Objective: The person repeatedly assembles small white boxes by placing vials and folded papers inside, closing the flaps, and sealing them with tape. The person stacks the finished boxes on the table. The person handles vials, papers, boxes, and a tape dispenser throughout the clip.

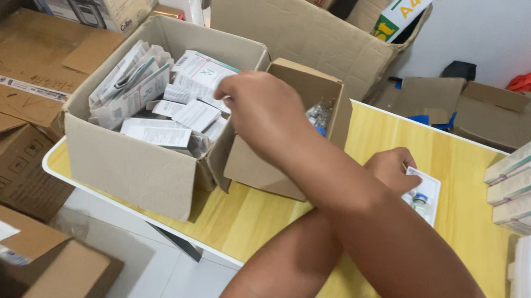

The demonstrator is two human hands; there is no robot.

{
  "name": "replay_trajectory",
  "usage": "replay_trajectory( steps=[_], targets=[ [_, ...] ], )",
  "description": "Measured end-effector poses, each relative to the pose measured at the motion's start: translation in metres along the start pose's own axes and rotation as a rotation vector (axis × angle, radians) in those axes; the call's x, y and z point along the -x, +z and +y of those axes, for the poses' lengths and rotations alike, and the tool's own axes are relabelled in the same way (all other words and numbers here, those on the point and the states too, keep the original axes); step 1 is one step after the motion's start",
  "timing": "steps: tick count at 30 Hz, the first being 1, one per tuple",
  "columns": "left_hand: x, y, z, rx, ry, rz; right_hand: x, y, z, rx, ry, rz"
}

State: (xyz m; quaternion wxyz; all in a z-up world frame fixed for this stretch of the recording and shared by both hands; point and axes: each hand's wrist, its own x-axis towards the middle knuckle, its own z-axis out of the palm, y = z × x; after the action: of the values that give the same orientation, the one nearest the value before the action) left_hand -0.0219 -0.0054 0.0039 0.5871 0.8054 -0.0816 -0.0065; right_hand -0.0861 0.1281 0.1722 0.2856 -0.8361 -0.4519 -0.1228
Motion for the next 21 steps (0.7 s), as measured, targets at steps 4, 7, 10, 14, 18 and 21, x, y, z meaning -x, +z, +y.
replay_trajectory(
  steps=[4,7,10,14,18,21],
  targets=[
    [0.013,-0.007,0.017,-0.04,-0.052,0.029,-0.063,0.052,-0.003,-0.071,0.031,-0.125],
    [0.014,-0.011,0.017,-0.095,0.022,0.069,-0.087,0.088,-0.006,-0.017,0.106,-0.293],
    [0.014,-0.013,0.013,-0.087,0.008,0.051,-0.097,0.114,-0.005,0.187,0.148,-0.491],
    [0.01,-0.011,0.009,-0.093,0.016,0.069,-0.1,0.121,0.007,0.204,0.166,-0.476],
    [0.003,0.002,-0.007,-0.06,-0.035,0.065,-0.098,0.085,0.027,-0.14,-0.03,0.016],
    [-0.01,0.009,-0.022,0.12,-0.025,-0.035,-0.073,0.031,0.041,-0.209,0.006,0.158]
  ],
)
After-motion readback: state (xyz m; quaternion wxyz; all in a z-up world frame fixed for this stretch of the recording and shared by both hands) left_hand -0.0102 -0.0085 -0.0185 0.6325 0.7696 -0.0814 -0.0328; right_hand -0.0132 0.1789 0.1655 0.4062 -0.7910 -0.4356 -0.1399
